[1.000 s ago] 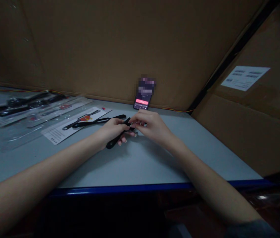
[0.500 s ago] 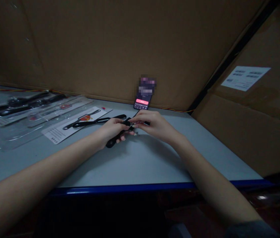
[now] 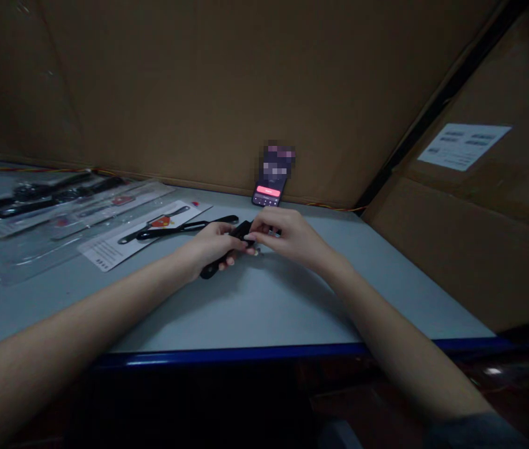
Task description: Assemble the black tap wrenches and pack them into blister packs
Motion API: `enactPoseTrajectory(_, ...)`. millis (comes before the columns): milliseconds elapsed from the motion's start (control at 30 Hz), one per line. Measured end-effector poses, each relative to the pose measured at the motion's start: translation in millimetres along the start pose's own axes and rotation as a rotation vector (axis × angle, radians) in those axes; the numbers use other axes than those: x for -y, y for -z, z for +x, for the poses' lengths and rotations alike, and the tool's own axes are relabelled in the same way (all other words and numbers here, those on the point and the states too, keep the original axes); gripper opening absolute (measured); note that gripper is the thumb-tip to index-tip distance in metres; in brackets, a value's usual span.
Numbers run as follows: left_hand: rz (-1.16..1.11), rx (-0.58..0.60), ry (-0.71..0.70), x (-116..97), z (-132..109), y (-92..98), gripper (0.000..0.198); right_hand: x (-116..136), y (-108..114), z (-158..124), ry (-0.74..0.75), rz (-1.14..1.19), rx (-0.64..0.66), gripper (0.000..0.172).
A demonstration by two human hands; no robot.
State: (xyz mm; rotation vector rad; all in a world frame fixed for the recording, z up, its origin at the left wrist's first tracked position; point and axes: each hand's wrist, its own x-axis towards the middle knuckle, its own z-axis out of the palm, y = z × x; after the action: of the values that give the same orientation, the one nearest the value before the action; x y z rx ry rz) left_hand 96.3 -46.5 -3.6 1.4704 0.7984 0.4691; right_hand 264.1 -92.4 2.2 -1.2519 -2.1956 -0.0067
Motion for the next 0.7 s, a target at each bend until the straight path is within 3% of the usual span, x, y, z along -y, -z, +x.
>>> enactPoseTrajectory(167,0.055,0.018,-0.024,2.7,2.1,0.8,0.019,3.7,-8.0,1.3,-0.031,0.024,-0.058,0.007)
enactPoseTrajectory(467,0.019,0.035,-0.048,5.6,6.7,5.8,0.022,1.3,-8.8,1.6,-0.211,0.332,-0.052,0.019)
enactPoseTrajectory(700,0.015,0.041,-0.06,5.0,5.6,6.1,0.021,-3.1,-7.9,2.3,-0.146,0.175,-0.133,0.015)
